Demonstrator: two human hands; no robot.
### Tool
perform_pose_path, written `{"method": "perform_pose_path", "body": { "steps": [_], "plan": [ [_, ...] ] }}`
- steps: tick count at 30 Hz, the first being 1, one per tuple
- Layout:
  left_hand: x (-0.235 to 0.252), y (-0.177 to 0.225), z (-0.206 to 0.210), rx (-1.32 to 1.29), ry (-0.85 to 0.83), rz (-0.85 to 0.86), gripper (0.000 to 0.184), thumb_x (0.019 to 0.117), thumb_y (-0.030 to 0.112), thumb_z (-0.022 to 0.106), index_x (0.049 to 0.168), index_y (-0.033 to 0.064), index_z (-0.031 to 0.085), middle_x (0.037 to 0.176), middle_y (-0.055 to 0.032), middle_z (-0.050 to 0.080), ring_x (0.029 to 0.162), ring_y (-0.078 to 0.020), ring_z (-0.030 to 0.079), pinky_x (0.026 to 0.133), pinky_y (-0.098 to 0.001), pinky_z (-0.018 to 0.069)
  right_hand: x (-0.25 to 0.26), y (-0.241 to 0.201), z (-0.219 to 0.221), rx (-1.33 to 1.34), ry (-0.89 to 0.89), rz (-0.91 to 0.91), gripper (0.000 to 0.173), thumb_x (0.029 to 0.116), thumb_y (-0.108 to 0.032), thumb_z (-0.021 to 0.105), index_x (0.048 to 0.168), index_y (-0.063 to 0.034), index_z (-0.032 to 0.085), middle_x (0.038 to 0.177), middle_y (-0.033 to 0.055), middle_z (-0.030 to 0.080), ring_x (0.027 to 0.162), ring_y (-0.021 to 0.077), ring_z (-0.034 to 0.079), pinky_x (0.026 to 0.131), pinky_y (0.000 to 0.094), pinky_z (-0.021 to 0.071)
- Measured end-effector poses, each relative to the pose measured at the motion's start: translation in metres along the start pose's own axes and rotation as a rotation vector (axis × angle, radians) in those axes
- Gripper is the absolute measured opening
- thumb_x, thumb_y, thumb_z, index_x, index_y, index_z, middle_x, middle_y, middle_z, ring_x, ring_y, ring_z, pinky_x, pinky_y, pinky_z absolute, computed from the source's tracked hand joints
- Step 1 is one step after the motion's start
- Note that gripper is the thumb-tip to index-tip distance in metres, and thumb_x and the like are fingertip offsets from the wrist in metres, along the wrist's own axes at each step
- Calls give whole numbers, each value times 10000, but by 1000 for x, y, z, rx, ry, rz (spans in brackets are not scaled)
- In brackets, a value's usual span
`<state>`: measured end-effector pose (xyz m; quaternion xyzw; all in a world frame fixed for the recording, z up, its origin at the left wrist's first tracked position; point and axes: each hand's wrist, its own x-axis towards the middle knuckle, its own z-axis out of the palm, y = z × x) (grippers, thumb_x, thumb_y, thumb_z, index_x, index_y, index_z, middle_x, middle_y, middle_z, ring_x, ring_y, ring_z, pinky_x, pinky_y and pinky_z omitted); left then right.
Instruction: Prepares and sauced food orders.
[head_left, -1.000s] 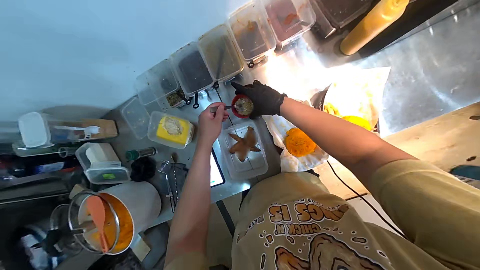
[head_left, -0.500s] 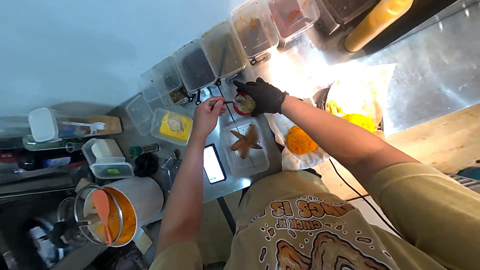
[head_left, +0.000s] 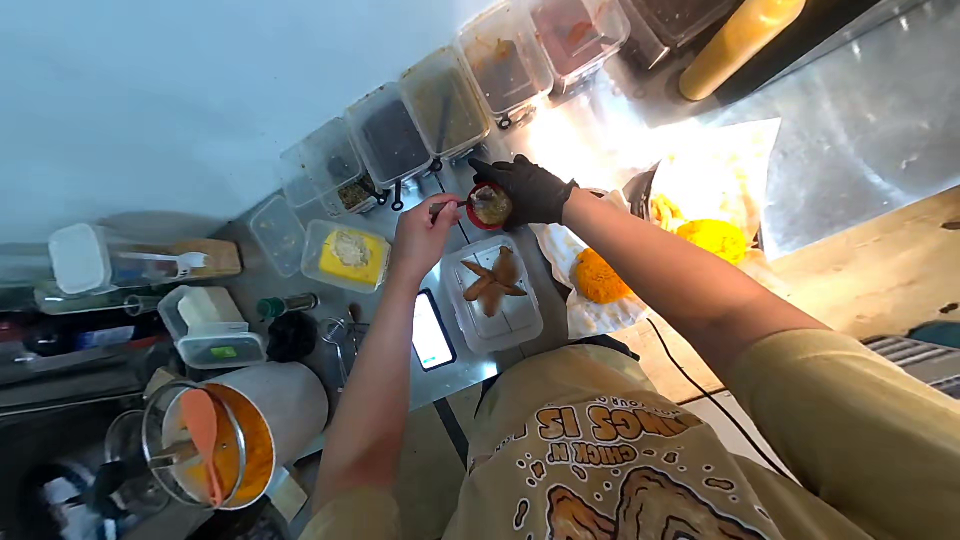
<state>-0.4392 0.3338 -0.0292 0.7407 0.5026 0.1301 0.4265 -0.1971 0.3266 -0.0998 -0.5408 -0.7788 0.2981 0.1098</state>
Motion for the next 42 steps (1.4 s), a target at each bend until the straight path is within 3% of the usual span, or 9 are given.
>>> {"method": "perform_pose_path", "body": {
  "steps": [3,7,14,20,24,28,35,39,42],
  "plan": [
    [-7,-4,1,38,1,-1,306,1091,262,508,1252,80,694,1032,-88,756,947,-142,733,919,-366,584,0,-1,0,3,-15,14,1324,548,-295,982,1640,-254,234,1461,36,576,1301,372,516,1070,583,409],
    [-12,-5,3,-30,44,-39,288,1089,248,511,1229,74,692,1004,-54,759,918,-101,732,891,-323,596,1,1,1,-7,-9,-8,1325,547,-312,977,1639,-241,229,1452,23,590,1305,326,541,1104,565,383],
    [-15,-10,12,-139,94,-90,292,1088,225,510,1238,33,670,1004,-78,755,905,-112,735,876,-318,601,1,2,1,3,-16,-30,1330,552,-317,976,1642,-242,218,1455,15,592,1317,303,546,1127,555,361],
    [-14,-8,14,-188,119,-131,282,1088,210,512,1231,24,669,989,-77,755,884,-107,738,854,-304,610,0,-1,-2,1,-30,-14,1316,562,-300,974,1642,-259,224,1459,23,584,1322,352,518,1086,580,402],
    [-16,-12,17,-238,161,-117,277,1092,200,503,1228,18,662,980,-70,760,880,-105,743,843,-300,618,-1,-1,-3,16,-31,-31,1312,565,-291,978,1642,-241,230,1459,2,587,1328,330,524,1104,563,392],
    [-16,-20,23,-381,160,-209,286,1096,177,487,1236,-23,638,949,-88,756,839,-136,747,817,-324,627,0,-1,-4,18,-21,-42,1304,563,-286,981,1638,-237,245,1445,38,593,1306,365,531,1076,591,409],
    [-19,-30,28,-711,224,-444,271,1102,172,475,1230,-19,617,952,-98,749,846,-165,744,820,-332,620,8,-5,2,-56,-98,-93,1325,570,-310,977,1645,-248,205,1455,73,580,1310,351,540,1126,544,374],
    [-17,-33,32,-760,257,-462,265,1099,175,486,1233,-13,617,952,-98,746,842,-166,740,815,-325,616,14,-3,0,-36,-126,-79,1288,598,-301,965,1641,-268,209,1440,120,575,1243,406,577,991,596,491],
    [-24,-31,25,-853,259,-480,273,1105,185,467,1236,-5,612,964,-93,742,862,-166,737,828,-322,610,10,-9,-16,19,-70,-78,1252,601,-301,964,1630,-264,251,1391,149,594,1223,404,589,1002,598,486]
  ]
}}
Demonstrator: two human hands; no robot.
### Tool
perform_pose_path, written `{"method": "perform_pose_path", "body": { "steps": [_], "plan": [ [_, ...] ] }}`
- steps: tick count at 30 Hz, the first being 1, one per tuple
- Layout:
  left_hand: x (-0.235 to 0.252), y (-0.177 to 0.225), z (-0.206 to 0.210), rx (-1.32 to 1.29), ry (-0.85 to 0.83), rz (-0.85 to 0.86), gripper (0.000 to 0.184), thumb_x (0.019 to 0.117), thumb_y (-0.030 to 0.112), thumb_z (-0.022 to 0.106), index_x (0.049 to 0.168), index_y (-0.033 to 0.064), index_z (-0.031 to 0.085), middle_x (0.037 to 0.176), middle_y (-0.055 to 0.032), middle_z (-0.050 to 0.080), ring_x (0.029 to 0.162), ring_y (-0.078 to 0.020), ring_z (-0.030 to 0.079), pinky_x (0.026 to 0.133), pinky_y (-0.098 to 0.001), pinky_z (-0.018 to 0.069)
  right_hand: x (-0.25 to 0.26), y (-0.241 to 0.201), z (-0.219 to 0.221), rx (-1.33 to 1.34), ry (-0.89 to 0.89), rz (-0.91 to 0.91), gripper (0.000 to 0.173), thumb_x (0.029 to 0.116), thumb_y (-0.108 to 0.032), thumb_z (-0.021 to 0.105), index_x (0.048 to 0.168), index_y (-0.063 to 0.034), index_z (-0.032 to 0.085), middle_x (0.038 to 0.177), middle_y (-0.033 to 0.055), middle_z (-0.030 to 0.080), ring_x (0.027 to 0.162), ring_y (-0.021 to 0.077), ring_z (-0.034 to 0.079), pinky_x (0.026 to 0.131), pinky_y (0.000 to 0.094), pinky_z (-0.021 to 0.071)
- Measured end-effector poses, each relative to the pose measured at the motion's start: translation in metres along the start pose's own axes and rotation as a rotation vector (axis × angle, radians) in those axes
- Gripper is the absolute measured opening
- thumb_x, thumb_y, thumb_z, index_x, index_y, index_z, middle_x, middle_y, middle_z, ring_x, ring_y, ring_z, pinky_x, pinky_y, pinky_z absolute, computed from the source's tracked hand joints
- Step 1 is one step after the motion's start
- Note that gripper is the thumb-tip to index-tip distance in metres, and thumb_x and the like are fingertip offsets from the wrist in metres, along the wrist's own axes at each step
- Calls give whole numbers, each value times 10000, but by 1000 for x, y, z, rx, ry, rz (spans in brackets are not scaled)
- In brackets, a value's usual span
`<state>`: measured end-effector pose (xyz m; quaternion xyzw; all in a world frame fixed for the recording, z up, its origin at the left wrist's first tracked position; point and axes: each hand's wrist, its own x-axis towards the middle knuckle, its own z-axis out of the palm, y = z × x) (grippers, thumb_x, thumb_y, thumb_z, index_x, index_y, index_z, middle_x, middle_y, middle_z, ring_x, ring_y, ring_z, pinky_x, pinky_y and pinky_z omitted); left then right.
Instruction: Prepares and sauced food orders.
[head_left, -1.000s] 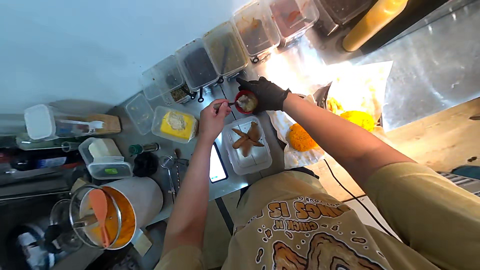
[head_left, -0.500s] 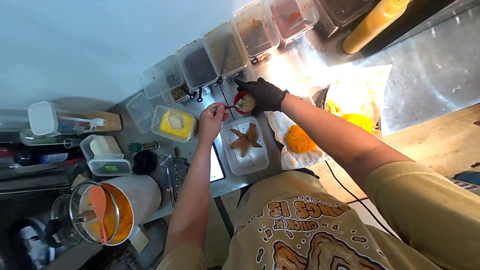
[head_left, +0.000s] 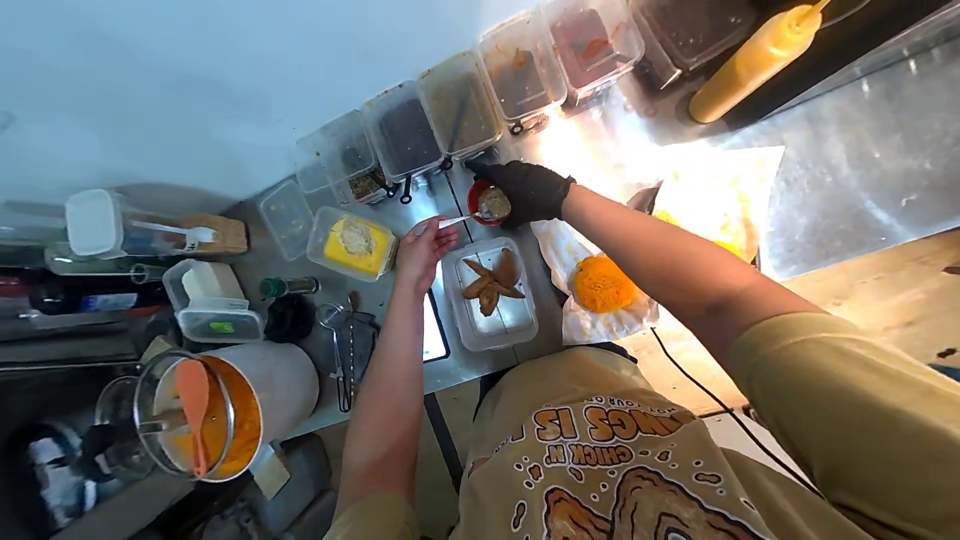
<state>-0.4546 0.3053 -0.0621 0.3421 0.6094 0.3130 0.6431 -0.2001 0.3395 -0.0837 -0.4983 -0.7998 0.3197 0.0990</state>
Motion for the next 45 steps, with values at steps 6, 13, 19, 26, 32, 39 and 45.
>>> {"method": "perform_pose_path", "body": {
  "steps": [6,13,19,26,32,39,45],
  "plan": [
    [-60,19,-26,-67,-35,73,276,1117,202,414,1225,33,604,946,-55,729,871,-149,726,853,-325,607,-21,-37,-26,-64,51,-107,1278,592,-371,945,1637,-273,217,1374,95,627,1226,358,582,1091,547,411],
    [-116,-34,-34,-14,34,47,254,1095,134,467,1232,-12,625,958,-105,748,859,-184,741,832,-354,621,-40,-18,-14,-50,77,-71,1295,597,-408,952,1642,-216,211,1426,91,597,1285,327,559,1147,529,349],
    [-113,-61,-34,115,36,108,248,1080,134,522,1237,-6,653,979,-93,761,884,-173,749,856,-346,622,-51,-23,-19,-35,102,-59,1275,609,-397,950,1640,-202,226,1430,55,603,1274,324,556,1130,531,358],
    [-137,-58,-52,139,64,125,240,1080,127,518,1223,-12,652,945,-105,757,851,-189,750,831,-360,629,-54,-32,-14,-41,98,-75,1290,606,-394,947,1646,-202,208,1436,46,601,1272,302,560,1134,515,346],
    [-158,-72,-65,479,12,262,249,1065,102,524,1231,5,683,1024,-91,763,929,-146,746,884,-332,618,-51,-29,-1,-62,84,-132,1293,595,-453,937,1641,-207,217,1441,49,596,1283,278,568,1117,517,368],
    [-158,-73,-68,713,-37,446,256,1062,178,562,1241,76,715,1124,-64,755,1020,-121,725,921,-336,597,-48,-40,2,-48,41,-125,1309,579,-435,950,1642,-221,216,1419,31,611,1273,260,573,1139,501,355],
    [-169,-28,-66,346,25,534,242,1061,96,516,1226,5,669,1013,-44,763,909,-136,745,876,-338,625,-49,-50,0,-55,47,-173,1289,583,-442,957,1633,-194,252,1391,65,630,1268,277,580,1136,504,356]
  ]
}}
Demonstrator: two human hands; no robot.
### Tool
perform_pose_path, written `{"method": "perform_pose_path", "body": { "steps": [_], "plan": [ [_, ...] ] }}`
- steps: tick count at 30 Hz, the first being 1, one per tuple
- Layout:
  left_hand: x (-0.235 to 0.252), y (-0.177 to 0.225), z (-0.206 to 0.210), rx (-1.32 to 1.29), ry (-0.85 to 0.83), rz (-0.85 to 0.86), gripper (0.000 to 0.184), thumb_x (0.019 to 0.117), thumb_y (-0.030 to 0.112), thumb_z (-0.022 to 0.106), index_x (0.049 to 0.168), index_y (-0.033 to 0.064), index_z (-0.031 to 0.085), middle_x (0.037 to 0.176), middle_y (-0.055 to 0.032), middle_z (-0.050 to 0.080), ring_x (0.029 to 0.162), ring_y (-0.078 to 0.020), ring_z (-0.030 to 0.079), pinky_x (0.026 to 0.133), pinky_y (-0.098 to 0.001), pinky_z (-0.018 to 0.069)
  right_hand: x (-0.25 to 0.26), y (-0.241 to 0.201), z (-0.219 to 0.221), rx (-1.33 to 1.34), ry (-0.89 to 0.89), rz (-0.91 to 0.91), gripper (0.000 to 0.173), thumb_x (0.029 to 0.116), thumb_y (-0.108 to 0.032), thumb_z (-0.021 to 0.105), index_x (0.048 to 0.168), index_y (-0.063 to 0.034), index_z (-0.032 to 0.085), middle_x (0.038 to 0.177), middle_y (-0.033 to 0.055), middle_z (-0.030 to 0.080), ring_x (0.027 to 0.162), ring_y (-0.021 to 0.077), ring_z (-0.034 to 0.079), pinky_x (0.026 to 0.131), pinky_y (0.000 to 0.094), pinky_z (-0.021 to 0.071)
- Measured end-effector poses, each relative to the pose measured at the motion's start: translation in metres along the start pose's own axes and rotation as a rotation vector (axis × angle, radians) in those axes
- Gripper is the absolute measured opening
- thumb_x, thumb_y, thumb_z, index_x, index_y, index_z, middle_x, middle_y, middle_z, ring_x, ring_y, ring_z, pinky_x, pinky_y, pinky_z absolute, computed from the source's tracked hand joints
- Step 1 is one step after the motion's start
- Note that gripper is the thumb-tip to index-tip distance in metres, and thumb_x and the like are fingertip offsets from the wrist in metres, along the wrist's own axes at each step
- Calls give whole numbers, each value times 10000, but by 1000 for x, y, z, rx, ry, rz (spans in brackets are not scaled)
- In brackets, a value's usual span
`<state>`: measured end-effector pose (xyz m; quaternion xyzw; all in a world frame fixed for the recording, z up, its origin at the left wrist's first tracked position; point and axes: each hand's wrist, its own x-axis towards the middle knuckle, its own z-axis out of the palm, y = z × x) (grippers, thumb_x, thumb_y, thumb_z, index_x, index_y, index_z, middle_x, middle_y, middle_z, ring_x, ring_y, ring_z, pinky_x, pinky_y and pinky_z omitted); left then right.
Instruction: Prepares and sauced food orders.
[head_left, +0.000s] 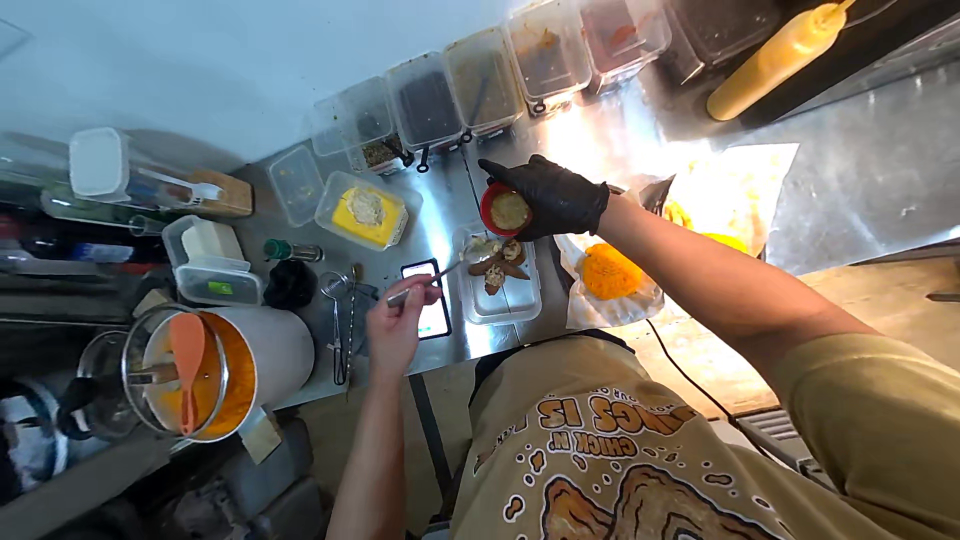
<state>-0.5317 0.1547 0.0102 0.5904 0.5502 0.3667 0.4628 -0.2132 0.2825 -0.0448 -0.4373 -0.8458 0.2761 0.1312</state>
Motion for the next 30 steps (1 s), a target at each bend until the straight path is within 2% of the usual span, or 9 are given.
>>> {"method": "perform_pose_path", "body": {
  "steps": [2,5,9,12,15,18,24,27,30],
  "plan": [
    [14,12,5,-83,25,34,235,1072,104,507,1235,15,652,1001,-31,762,890,-138,745,866,-340,627,2,-8,-2,-23,-4,-8,1282,578,-429,954,1629,-192,260,1360,74,647,1240,292,597,1125,516,370],
    [38,12,23,-26,33,72,249,1071,82,498,1237,-32,645,1001,-62,759,908,-129,741,876,-327,620,4,-22,-6,-44,-35,-35,1286,599,-409,954,1638,-193,228,1356,98,645,1242,308,598,1150,548,341],
    [46,-2,32,30,4,48,254,1071,113,515,1222,-28,663,992,-75,756,906,-120,740,871,-310,618,8,-36,-11,-115,-49,-88,1244,608,-446,936,1622,-159,274,1287,160,657,1172,351,621,1061,550,397],
    [41,-8,36,-164,47,-113,252,1084,111,475,1205,-28,648,920,-77,762,839,-153,750,820,-333,631,11,-39,-7,-146,-60,-84,1261,588,-470,941,1619,-164,282,1277,179,651,1162,371,622,1039,566,414],
    [38,-9,39,-401,137,-390,270,1110,172,440,1214,9,629,924,-76,753,833,-163,745,818,-339,623,13,-36,2,-119,-47,-51,1311,533,-502,948,1627,-237,276,1284,140,652,1173,338,609,1062,567,390],
    [33,-15,31,-516,183,-463,257,1109,179,446,1207,13,618,932,-83,743,842,-171,740,835,-348,619,14,-33,5,-108,-35,-76,1287,543,-505,941,1622,-230,296,1288,148,650,1173,352,605,1054,595,387],
    [11,-27,7,-505,202,-451,261,1104,169,456,1213,18,638,968,-95,737,863,-184,731,835,-354,616,17,-16,4,-132,-30,-55,1292,553,-511,939,1626,-221,279,1317,152,636,1206,370,587,1069,603,376],
    [1,-40,16,-428,231,-478,254,1101,144,461,1232,2,625,957,-107,746,860,-195,742,840,-363,620,18,-2,-1,-123,9,-30,1281,552,-505,935,1623,-231,288,1318,140,635,1200,359,591,1072,594,385],
    [-3,-60,32,-295,215,-461,251,1086,137,507,1245,-9,635,989,-113,755,891,-201,750,848,-369,624,17,1,-9,-129,21,-5,1280,560,-483,939,1624,-219,279,1361,127,627,1248,349,580,1106,582,360]
  ]
}}
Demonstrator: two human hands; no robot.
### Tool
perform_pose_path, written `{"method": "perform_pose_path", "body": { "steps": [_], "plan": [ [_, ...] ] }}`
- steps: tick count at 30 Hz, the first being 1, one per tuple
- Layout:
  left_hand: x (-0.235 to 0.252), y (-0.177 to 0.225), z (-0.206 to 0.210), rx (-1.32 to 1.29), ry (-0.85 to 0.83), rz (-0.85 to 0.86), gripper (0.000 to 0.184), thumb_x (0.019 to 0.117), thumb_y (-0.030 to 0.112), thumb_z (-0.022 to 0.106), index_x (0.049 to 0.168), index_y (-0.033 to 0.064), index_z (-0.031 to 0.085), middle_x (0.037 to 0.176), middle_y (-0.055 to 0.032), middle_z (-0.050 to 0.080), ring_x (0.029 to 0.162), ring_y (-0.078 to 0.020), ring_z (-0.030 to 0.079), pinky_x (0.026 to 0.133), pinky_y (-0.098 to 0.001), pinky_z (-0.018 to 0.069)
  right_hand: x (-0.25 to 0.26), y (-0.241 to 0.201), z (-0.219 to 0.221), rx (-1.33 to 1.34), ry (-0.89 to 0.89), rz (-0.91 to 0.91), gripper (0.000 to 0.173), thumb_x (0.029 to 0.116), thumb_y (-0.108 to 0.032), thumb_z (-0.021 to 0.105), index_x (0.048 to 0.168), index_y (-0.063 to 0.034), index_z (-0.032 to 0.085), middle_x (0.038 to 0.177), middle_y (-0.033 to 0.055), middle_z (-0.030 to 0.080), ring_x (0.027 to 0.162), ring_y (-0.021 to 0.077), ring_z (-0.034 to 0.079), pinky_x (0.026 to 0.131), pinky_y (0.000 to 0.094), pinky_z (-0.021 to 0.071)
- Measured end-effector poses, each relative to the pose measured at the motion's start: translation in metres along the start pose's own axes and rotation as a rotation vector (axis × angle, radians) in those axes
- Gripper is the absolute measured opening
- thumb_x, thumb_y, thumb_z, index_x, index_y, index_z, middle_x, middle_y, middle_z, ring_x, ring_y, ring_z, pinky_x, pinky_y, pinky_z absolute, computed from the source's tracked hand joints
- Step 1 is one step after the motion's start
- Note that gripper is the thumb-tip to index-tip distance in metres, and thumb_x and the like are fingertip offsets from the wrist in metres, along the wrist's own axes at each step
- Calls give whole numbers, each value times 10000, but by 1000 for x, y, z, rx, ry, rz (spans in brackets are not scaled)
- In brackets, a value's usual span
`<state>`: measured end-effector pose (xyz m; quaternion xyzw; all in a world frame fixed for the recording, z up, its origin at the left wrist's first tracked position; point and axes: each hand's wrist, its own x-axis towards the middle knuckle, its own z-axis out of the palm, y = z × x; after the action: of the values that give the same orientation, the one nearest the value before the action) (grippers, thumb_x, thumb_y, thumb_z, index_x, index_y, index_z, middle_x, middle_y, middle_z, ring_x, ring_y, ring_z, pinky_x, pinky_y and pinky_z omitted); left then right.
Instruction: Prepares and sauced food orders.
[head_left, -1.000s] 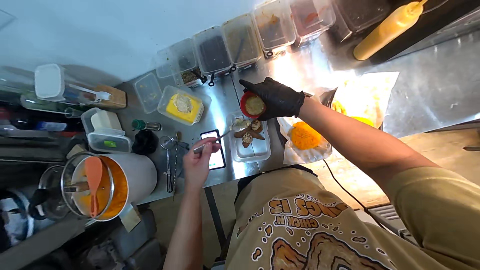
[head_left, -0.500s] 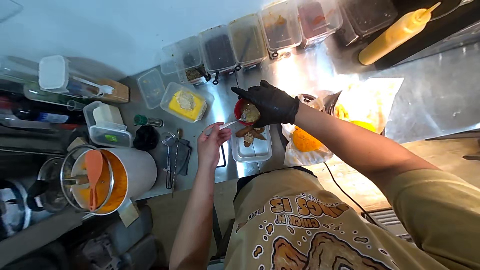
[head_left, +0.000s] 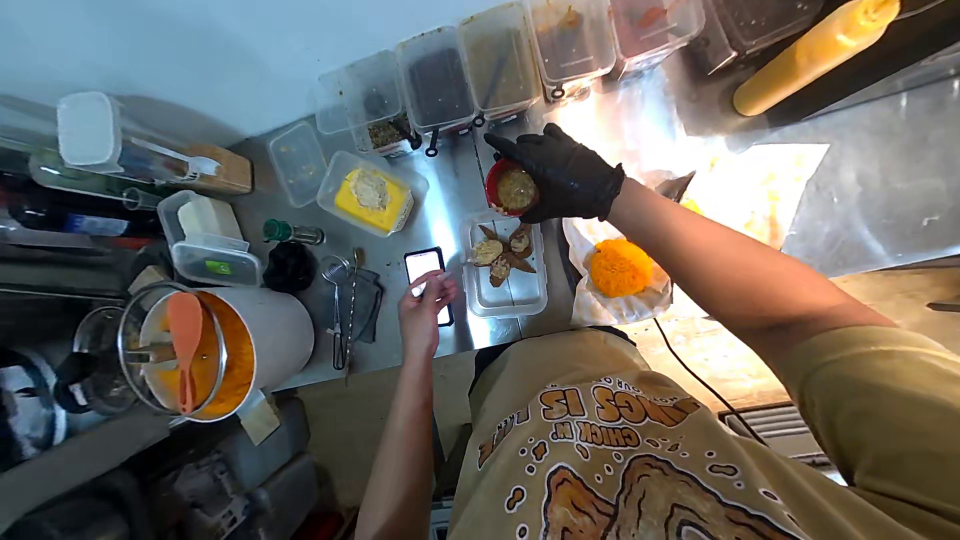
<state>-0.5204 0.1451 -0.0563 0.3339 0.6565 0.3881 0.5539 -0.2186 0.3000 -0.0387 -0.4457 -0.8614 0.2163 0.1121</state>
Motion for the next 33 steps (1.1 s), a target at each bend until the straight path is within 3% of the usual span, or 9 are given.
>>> {"method": "perform_pose_path", "body": {
  "steps": [11,17,23,28,33],
  "plan": [
    [-10,11,-2,193,16,194,241,1071,117,537,1235,-12,657,999,-93,761,886,-169,755,848,-342,634,1,-1,-5,14,20,3,1264,565,-482,932,1620,-210,290,1386,110,620,1277,326,569,1116,559,356],
    [3,12,24,-14,-56,53,247,1086,139,507,1246,-4,628,969,-93,759,877,-184,751,852,-364,625,1,0,-4,25,17,3,1271,567,-490,932,1623,-208,283,1396,79,625,1298,305,561,1135,533,348],
    [8,13,38,251,-206,243,273,1077,137,526,1280,6,654,1051,-99,750,941,-154,741,903,-349,612,-5,6,-5,28,21,18,1268,577,-500,925,1627,-220,273,1405,89,615,1290,312,565,1114,537,369],
    [5,15,36,414,-229,333,276,1070,159,547,1282,39,677,1106,-93,754,994,-140,733,924,-343,598,-7,9,-7,34,19,22,1280,576,-480,926,1633,-220,253,1405,84,616,1281,308,571,1104,540,376],
    [-3,30,11,112,-143,300,263,1081,113,490,1259,-16,635,1014,-84,756,916,-186,745,884,-387,625,-9,6,-8,57,16,28,1287,561,-455,942,1630,-220,267,1392,87,623,1268,306,579,1112,554,365]
  ]
}}
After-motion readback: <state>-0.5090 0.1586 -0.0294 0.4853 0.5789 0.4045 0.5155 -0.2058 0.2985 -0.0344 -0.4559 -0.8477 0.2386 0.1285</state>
